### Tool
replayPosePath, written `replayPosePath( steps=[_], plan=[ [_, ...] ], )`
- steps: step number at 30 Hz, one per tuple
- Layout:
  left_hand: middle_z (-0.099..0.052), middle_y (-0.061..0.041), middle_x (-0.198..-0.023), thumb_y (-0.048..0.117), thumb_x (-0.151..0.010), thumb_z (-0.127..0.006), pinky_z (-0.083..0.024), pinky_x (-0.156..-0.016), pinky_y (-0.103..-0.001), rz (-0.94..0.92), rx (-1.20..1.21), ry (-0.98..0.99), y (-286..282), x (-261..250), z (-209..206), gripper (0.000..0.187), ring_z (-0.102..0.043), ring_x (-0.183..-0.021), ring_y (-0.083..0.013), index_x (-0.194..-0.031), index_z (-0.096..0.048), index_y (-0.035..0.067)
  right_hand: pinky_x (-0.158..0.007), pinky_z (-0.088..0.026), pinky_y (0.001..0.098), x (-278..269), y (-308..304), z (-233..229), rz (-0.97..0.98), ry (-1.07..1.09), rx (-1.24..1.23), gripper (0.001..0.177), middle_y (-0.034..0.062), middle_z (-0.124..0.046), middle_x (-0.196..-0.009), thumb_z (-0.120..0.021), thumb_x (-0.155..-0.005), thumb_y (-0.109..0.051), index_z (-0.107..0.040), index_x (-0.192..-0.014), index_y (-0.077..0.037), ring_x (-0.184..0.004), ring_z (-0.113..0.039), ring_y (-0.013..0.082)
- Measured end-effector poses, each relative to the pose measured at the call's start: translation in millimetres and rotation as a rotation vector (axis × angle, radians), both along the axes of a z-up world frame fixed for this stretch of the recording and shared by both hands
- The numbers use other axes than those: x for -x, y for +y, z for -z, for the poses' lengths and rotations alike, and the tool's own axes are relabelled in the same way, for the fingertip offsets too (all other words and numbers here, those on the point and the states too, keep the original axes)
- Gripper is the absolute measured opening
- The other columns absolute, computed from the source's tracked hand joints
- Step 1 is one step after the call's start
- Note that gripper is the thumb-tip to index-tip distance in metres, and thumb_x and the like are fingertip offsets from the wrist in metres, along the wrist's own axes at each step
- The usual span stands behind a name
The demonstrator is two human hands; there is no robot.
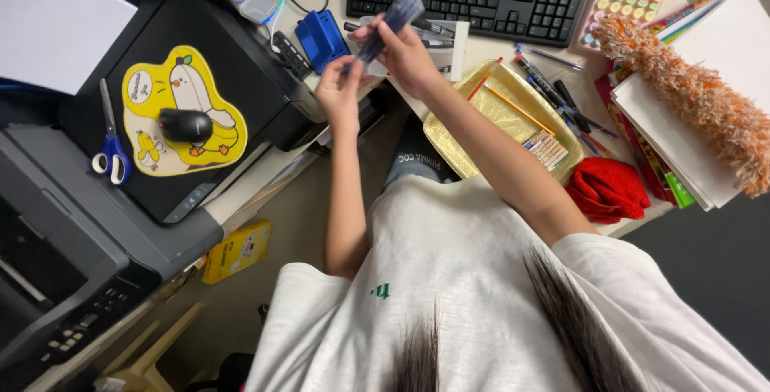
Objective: The person organizes pens and markers into a clear plastic case on a cluttered desk. They then use a fluffy duster to clean the desk surface, keyboard, and surrounding areas.
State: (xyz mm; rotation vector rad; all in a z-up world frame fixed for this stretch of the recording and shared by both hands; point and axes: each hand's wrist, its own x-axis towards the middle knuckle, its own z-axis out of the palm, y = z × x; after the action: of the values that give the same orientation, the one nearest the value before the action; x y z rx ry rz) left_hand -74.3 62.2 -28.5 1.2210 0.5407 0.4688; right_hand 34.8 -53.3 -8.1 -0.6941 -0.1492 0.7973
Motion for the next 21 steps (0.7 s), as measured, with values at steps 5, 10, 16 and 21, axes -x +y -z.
replayPosePath(
  steps=[5,10,16,21],
  plan=[
    [-0.07,-0.009,-0.109,0.006,-0.102,-0.068,-0.055,-0.09,-0.031,0.04,0.076,-0.017,5,5,45,0.022,-0.068,-0.099,-0.0157,-0.121,-0.062,-0.003,-0.105,-0.054,0.0378,-14,11,1,-0.061,-0.56,0.306,0.019,0.0087,-0.069,-0.108,-0.049,-0.116,-0.02,-0.055,-0.122,-0.003,-0.113,-0.069,0.023],
    [-0.068,-0.012,-0.131,0.003,-0.104,-0.061,-0.049,-0.109,-0.035,0.074,-0.117,0.024,18,4,54,0.029,-0.065,-0.124,-0.0216,-0.133,-0.059,-0.002,-0.084,-0.055,0.0389,-24,15,11,-0.179,-1.091,0.689,0.017,0.0128,-0.071,-0.094,-0.058,-0.11,-0.017,-0.057,-0.121,-0.004,-0.09,-0.07,0.0294],
    [-0.054,-0.012,-0.144,0.001,-0.101,-0.062,-0.047,-0.109,-0.033,0.015,-0.077,-0.015,6,3,28,0.053,-0.06,-0.125,-0.0209,-0.149,-0.04,0.008,-0.081,-0.052,0.0485,-28,7,31,-0.475,-1.281,0.796,0.025,0.0167,-0.071,-0.098,-0.061,-0.107,-0.022,-0.057,-0.125,-0.005,-0.094,-0.068,0.0405],
    [-0.066,-0.014,-0.133,-0.002,-0.105,-0.059,-0.052,-0.105,-0.033,0.035,-0.299,-0.012,2,-8,58,0.037,-0.065,-0.122,-0.0216,-0.141,-0.055,0.005,-0.089,-0.054,0.0471,-22,6,45,-0.382,-1.508,0.773,0.038,0.0221,-0.062,-0.119,-0.07,-0.096,-0.015,-0.055,-0.127,0.003,-0.109,-0.063,0.0425]
  ],
)
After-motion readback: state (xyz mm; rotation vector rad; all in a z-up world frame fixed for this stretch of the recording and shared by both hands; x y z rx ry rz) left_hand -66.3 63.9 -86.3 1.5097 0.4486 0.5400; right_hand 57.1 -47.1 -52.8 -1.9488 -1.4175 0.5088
